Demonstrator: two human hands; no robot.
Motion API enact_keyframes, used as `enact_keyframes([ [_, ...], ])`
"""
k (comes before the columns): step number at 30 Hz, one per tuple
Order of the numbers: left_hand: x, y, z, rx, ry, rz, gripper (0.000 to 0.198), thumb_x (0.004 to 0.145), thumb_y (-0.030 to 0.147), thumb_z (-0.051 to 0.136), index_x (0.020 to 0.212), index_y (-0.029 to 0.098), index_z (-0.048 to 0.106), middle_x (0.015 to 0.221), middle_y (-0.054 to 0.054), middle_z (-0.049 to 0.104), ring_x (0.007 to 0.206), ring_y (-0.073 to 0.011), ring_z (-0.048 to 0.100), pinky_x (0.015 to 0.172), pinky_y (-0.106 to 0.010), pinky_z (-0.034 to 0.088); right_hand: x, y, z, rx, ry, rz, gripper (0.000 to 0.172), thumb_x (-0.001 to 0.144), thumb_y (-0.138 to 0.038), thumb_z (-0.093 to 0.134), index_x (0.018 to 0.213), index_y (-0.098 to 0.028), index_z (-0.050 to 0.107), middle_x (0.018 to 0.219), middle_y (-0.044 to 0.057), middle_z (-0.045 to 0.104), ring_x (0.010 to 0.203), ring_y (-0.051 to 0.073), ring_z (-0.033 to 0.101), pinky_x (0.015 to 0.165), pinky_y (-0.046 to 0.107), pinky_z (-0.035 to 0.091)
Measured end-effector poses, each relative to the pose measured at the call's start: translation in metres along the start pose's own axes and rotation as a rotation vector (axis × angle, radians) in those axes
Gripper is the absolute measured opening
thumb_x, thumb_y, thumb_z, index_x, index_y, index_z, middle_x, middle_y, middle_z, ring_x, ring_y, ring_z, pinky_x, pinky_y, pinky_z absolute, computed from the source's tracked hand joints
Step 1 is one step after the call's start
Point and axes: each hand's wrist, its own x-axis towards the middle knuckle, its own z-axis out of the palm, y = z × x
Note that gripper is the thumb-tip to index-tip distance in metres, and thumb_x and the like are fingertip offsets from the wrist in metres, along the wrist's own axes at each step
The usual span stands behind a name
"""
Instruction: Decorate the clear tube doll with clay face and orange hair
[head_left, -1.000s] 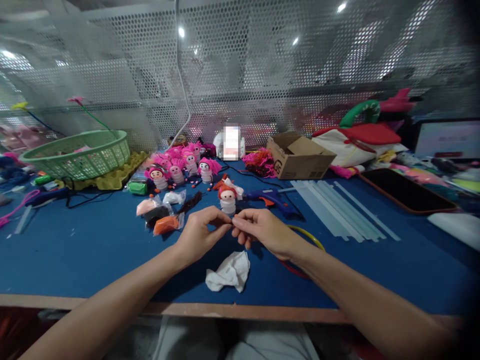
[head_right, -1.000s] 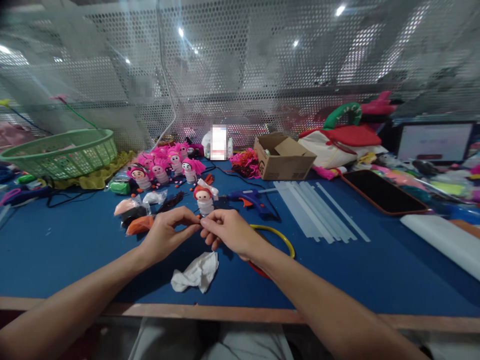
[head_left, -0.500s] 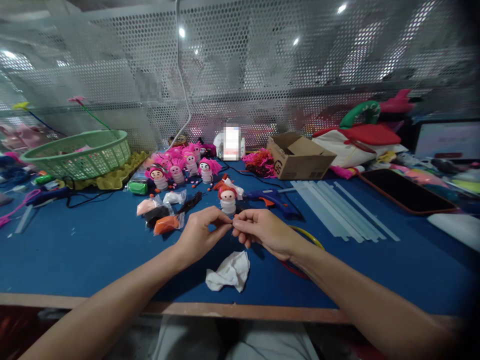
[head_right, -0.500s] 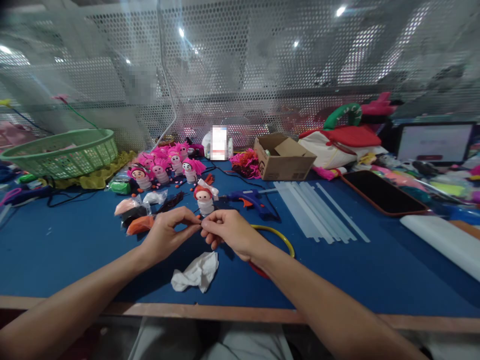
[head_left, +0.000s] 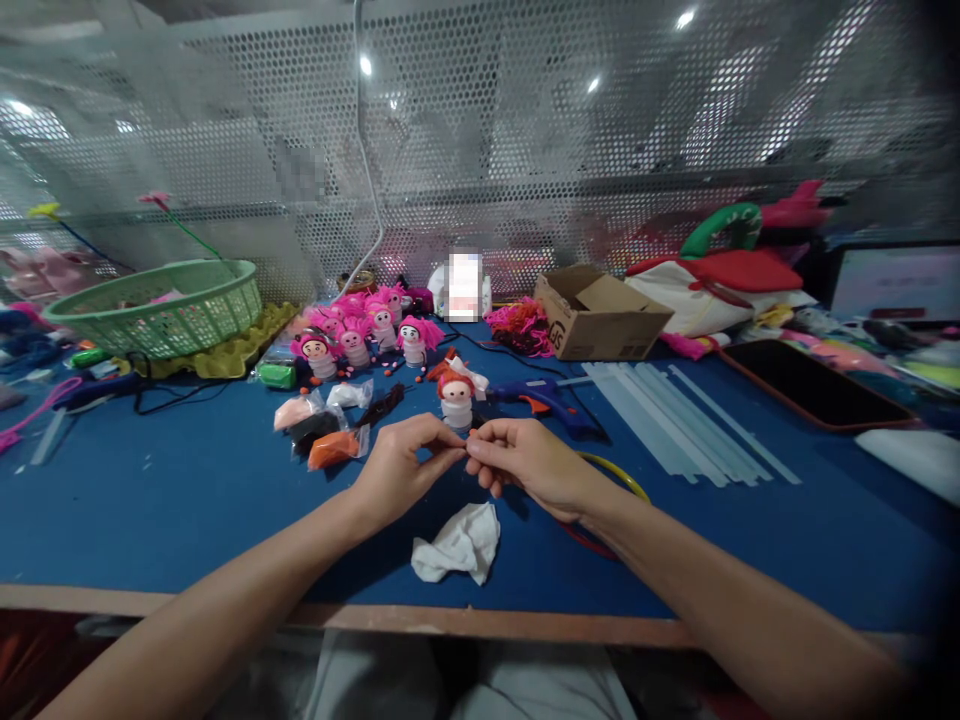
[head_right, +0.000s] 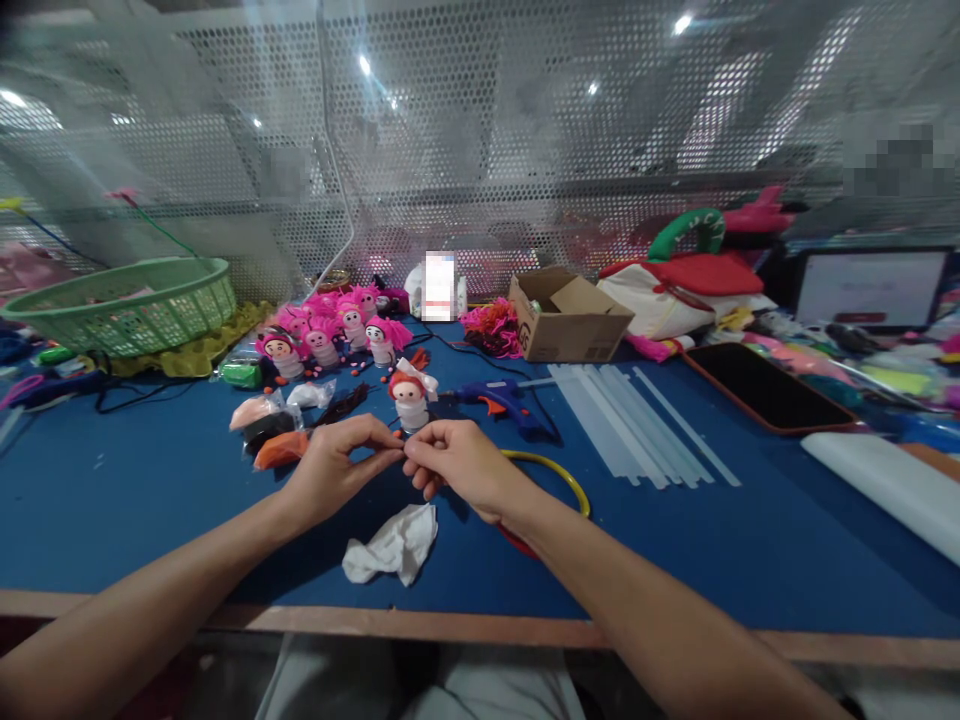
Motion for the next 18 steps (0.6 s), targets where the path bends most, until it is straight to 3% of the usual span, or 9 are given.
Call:
enact_keyframes([
  [18,-0.0009,0.0015,0.0006,0.037,0.002,-0.015,0.007,0.074,0.017,0.057,0.070,0.014,0.062,0.067,-0.002,0.064,0.062,-0.0103,0.057,0.058,-0.020,0.044,0.0001,0.0000,0.0020,-0.090,0.033,-0.042,0.013,0.073,-0.022,0.058,0.064,-0.013,0.054,0.056,-0.001,0.058,0.043,0.005,0.052,0.038,0.016,0.040],
])
